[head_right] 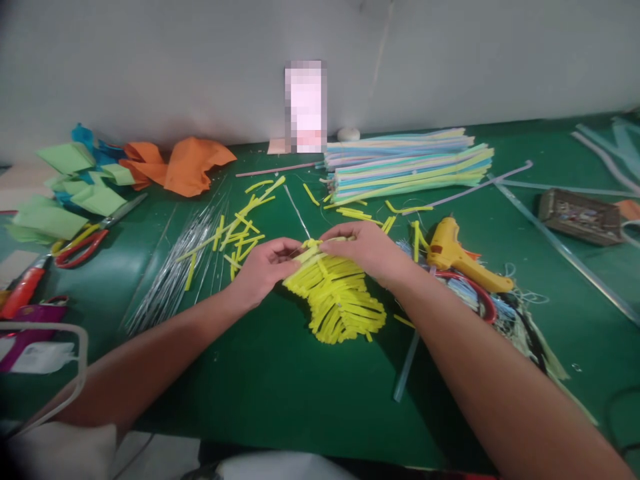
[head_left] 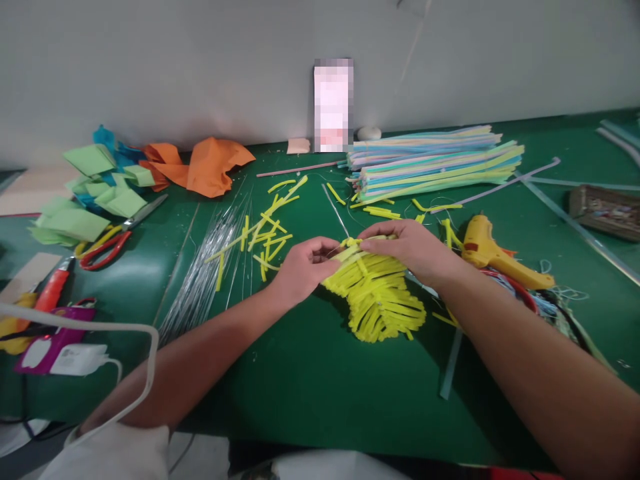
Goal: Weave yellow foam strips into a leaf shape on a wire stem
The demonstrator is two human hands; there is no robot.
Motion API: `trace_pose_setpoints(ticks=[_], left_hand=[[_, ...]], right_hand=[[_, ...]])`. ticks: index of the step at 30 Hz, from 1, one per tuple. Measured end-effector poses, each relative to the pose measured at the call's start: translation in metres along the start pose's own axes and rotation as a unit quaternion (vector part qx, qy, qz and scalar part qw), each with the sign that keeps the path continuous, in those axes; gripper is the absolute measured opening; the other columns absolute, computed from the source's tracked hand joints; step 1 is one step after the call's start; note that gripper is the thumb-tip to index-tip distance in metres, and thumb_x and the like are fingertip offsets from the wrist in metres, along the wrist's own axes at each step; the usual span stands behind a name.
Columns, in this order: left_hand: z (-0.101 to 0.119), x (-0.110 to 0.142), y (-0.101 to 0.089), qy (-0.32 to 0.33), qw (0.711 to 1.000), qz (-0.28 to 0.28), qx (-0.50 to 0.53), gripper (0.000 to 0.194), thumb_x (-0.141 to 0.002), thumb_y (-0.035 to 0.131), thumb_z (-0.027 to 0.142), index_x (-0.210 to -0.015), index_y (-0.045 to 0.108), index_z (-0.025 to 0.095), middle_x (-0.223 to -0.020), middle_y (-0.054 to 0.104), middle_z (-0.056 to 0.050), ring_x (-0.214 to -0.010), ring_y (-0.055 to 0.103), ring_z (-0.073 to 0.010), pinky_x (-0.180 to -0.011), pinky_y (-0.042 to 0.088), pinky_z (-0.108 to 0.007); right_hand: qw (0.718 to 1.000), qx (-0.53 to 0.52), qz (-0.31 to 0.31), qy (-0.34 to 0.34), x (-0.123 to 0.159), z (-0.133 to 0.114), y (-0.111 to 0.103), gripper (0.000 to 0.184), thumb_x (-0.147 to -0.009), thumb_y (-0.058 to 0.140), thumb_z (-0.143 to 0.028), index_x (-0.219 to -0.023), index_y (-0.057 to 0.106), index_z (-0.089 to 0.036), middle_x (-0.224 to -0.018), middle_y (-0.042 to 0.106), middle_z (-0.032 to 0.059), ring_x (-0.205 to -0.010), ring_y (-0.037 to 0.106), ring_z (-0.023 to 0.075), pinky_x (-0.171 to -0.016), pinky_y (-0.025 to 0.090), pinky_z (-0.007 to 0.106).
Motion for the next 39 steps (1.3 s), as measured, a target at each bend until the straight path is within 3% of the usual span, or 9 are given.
trace_pose_setpoints(ticks=[10,16,22,30,39], left_hand=[[0.009,-0.001,0.004,-0.032,0.998,-0.024,-0.044,0.026,-0.071,0.074,0.039,-0.076,0.066,0.014,-0.07,0.06,0.002,-0.063,0.051,-0.0089,-0.063,0.04,-0.025],[0.006,-0.001,0.003,-0.066,0.994,-0.064,-0.052,0.024,-0.067,0.075,0.029,-0.084,0.066,0.013,-0.075,0.063,0.0,-0.066,0.055,-0.0092,-0.065,0.042,-0.024],[0.012,0.001,0.004,-0.032,0.991,-0.08,-0.098,0.023,-0.071,0.071,0.025,-0.091,0.067,0.014,-0.078,0.063,0.0,-0.066,0.056,-0.009,-0.06,0.043,-0.022],[0.013,0.001,-0.004,-0.049,0.993,-0.059,-0.092,0.023,-0.069,0.069,0.02,-0.091,0.066,0.015,-0.067,0.059,0.001,-0.055,0.055,-0.0098,-0.051,0.046,-0.023],[0.014,0.006,-0.004,0.006,0.984,-0.009,-0.178,0.014,-0.076,0.063,0.021,-0.09,0.064,0.018,-0.062,0.057,0.003,-0.052,0.05,-0.0096,-0.051,0.038,-0.023]], right_hand=[[0.998,0.057,-0.018,-0.014,0.004,-0.004,0.013,0.024,-0.064,0.076,-0.041,-0.077,0.074,-0.021,-0.068,0.066,-0.0024,-0.065,0.057,0.0127,-0.062,0.043,0.025],[0.998,0.057,-0.003,-0.01,0.004,-0.005,0.007,0.021,-0.065,0.076,-0.04,-0.075,0.074,-0.021,-0.066,0.065,-0.0031,-0.062,0.054,0.0111,-0.06,0.041,0.025],[0.999,0.047,0.005,-0.012,0.003,-0.005,0.006,0.02,-0.064,0.076,-0.038,-0.074,0.074,-0.021,-0.066,0.065,-0.002,-0.062,0.056,0.012,-0.06,0.043,0.026],[0.998,0.038,0.039,-0.007,0.001,-0.001,-0.001,0.024,-0.064,0.076,-0.042,-0.075,0.074,-0.021,-0.067,0.068,0.0006,-0.061,0.06,0.0157,-0.059,0.046,0.029],[0.999,0.038,0.037,-0.013,0.001,-0.001,0.0,0.023,-0.063,0.076,-0.042,-0.074,0.074,-0.021,-0.066,0.067,-0.0009,-0.06,0.058,0.014,-0.06,0.045,0.028]])
Point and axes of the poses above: each hand's wrist, its own x-axis away from the middle knuckle, its own y-axis out of the palm, z = x × y, the point moved 7 cm from there along -x, towards the middle knuckle
